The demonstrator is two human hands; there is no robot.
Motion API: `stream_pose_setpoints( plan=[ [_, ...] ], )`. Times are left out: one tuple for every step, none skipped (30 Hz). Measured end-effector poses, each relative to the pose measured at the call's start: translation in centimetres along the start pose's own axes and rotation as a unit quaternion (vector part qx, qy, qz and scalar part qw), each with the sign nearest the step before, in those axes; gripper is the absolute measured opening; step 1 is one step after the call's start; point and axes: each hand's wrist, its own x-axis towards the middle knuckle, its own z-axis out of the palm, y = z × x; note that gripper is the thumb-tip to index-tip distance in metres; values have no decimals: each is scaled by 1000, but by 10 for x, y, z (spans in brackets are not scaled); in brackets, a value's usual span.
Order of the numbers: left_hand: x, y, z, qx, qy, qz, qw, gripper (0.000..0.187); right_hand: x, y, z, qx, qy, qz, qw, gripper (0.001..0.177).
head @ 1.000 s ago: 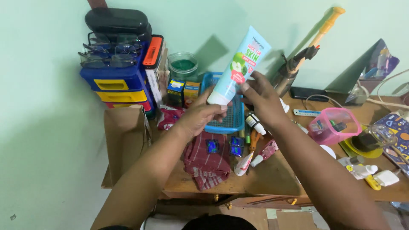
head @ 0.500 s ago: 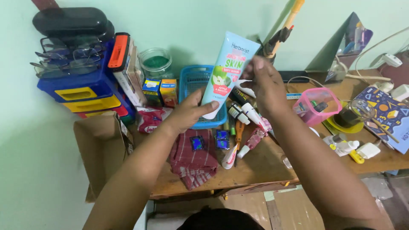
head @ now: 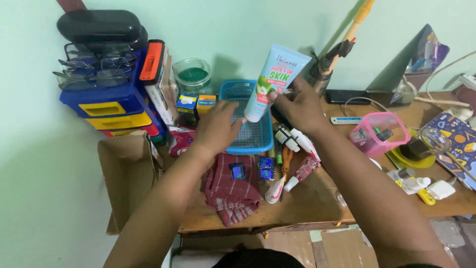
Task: Organizing and sorting various toiletry bottles, tubes, and items into a blue basket on a desk.
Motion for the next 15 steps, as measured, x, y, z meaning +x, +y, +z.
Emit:
stream_pose_setpoints(
  plan=[
    [-4,-1,-2,2,3,0,1000,47,8,3,5,1,-2,-3,1000,44],
    [-7,-1,-4,38,-42,13,998,42,17,7,11,-12,-4,34,999,43],
    [-12,-2,-6,73,-88,24,993,39,25,10,18,-25,-8,72,997,43],
    [-15,1,-8,75,-84,20,993,39,33,19,24,-24,-13,69,997,43],
    [-18,4,-10,80,-126,40,988,39,40,28,30,-41,-14,49,998,42],
    [-20,7,-11,85,-168,59,980,39,48,38,36,-57,-16,29,998,41],
    [-23,8,-12,86,-164,55,981,39,55,45,42,-57,-21,26,998,41],
    [-25,9,-12,90,-194,64,975,35,61,52,48,-66,-36,32,997,41],
    [-27,11,-12,94,-224,73,967,31,68,59,54,-76,-50,36,995,41],
    [-27,8,-9,96,-220,70,968,31,74,66,58,-76,-54,32,995,41],
    [-29,6,-6,99,-231,69,966,27,79,72,63,-89,-62,4,994,39],
    [-31,4,-2,102,-241,69,963,23,84,80,68,-102,-70,-25,992,38],
    [-32,4,-1,103,-241,65,963,23,86,78,72,-100,-73,-25,992,38],
    [-32,5,0,94,-240,63,964,23,87,77,76,-119,-73,0,990,40],
    [-32,6,1,85,-241,63,965,23,89,75,80,-137,-71,26,988,43]
  ],
)
